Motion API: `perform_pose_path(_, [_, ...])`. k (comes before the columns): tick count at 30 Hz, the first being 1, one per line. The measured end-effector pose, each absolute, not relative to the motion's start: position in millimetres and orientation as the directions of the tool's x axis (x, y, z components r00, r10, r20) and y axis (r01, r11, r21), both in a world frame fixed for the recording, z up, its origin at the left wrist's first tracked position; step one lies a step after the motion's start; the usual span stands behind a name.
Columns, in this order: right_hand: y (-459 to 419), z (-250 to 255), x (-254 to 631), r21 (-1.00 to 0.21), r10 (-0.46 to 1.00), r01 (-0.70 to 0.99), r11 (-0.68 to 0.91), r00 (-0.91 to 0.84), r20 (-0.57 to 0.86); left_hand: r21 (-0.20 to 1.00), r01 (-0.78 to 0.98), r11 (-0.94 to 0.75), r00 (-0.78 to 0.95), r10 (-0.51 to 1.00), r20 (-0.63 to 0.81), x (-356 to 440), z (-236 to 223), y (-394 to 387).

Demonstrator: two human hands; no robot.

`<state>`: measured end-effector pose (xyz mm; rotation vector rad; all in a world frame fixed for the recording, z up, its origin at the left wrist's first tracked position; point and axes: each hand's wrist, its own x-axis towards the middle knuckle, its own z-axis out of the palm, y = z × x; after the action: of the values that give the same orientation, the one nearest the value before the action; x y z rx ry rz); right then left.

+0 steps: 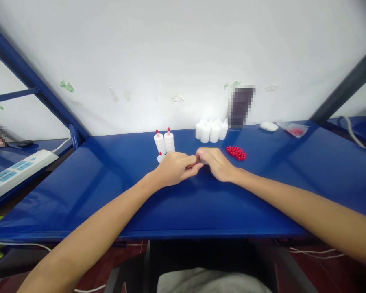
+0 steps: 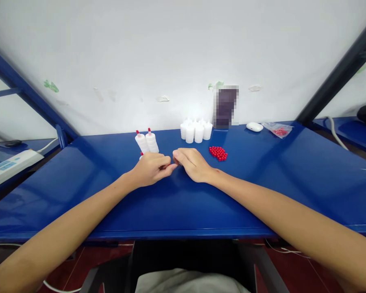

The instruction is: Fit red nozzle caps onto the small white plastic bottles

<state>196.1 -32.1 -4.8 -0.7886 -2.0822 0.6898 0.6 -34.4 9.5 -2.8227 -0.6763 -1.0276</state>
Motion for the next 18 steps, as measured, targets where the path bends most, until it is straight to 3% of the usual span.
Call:
perform_pose_path(9, [-36.0, -3.1, 199.4, -0.551, 0.555, 0.256, 0.794, -0.674, 0.487, -0.210, 0.424, -0.881, 0.710, 0.179, 0.681, 3.4, 3.9, -32.6])
perform_pose_path(18, [-38.8, 2.4, 198.3, -0.486, 0.542, 0.312, 0.816, -0.706, 0.457, -0.305, 0.391, -0.868, 0.761, 0.119, 0.638, 1.6, 3.3, -31.9])
